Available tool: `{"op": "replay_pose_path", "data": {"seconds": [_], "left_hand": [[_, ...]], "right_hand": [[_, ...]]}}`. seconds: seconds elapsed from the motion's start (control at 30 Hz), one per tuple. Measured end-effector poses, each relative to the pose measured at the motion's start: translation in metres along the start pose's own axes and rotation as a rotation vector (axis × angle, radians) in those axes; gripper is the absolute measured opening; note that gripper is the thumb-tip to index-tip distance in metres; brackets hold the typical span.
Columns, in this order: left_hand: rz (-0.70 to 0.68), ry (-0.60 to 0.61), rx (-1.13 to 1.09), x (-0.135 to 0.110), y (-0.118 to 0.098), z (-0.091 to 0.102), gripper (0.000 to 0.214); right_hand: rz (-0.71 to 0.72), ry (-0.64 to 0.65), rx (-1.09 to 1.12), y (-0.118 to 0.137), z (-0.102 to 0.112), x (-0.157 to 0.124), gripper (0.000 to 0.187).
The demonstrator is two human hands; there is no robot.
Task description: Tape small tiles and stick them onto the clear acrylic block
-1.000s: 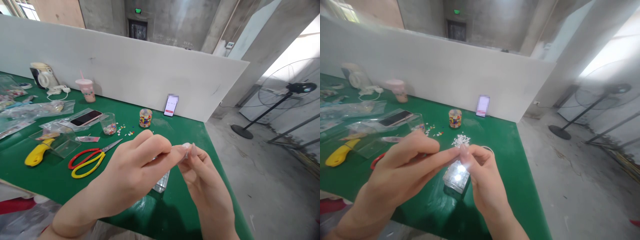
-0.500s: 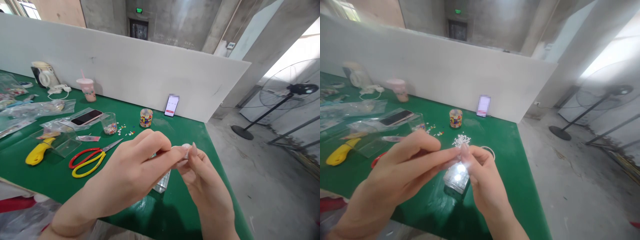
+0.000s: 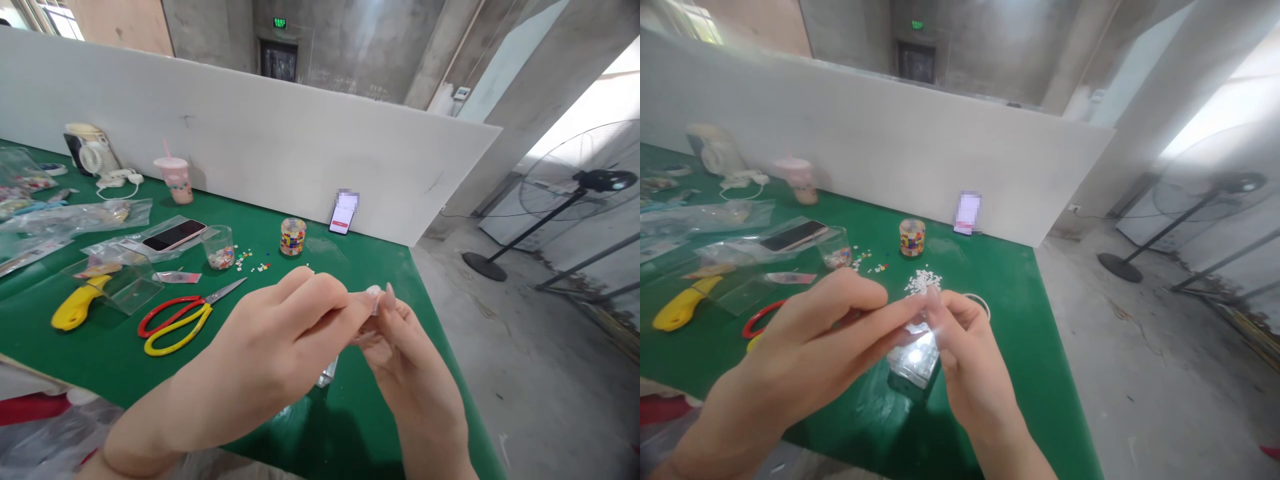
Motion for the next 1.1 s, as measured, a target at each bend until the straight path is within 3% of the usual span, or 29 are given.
{"op": "replay_pose_path", "data": {"seconds": [0.2, 0.47, 0.77, 0.93, 1.1], "left_hand": [[0.021, 0.039, -0.065, 0.0006, 0.0024, 0.0016, 0.023], [-0.017, -0.038, 0.001, 0.0032, -0.0012, 0.003, 0.017], [-0.041, 0.022, -0.006, 0.0024, -0.0048, 0.002, 0.027], [-0.021, -0.018, -0.05, 0.003, -0.0036, 0.0041, 0.02], [-0.015, -0.079, -0.021, 0.0048, -0.0035, 0.0035, 0.017]], "right_hand": [[0.009, 0.003, -0.043, 0.005, -0.0044, -0.0003, 0.027], [0.022, 0.051, -0.025, 0.0049, -0.0059, 0.0014, 0.029], [0.013, 0.019, 0.0, -0.001, 0.0007, 0.0022, 0.028], [0.01, 0.06, 0.01, -0.0009, -0.0025, 0.0025, 0.026], [0.038, 0.021, -0.01, 0.0042, -0.0016, 0.0026, 0.026]]}}
Point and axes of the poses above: each hand's wrist, its own x-axis towards the middle knuckle, its own z-axis out of the back of the hand, y = z × x, the point moved 7 cm from there along x, towards the middle knuckle, and after that the axes turned 2 degrees about -z, right-handed, at the moved point
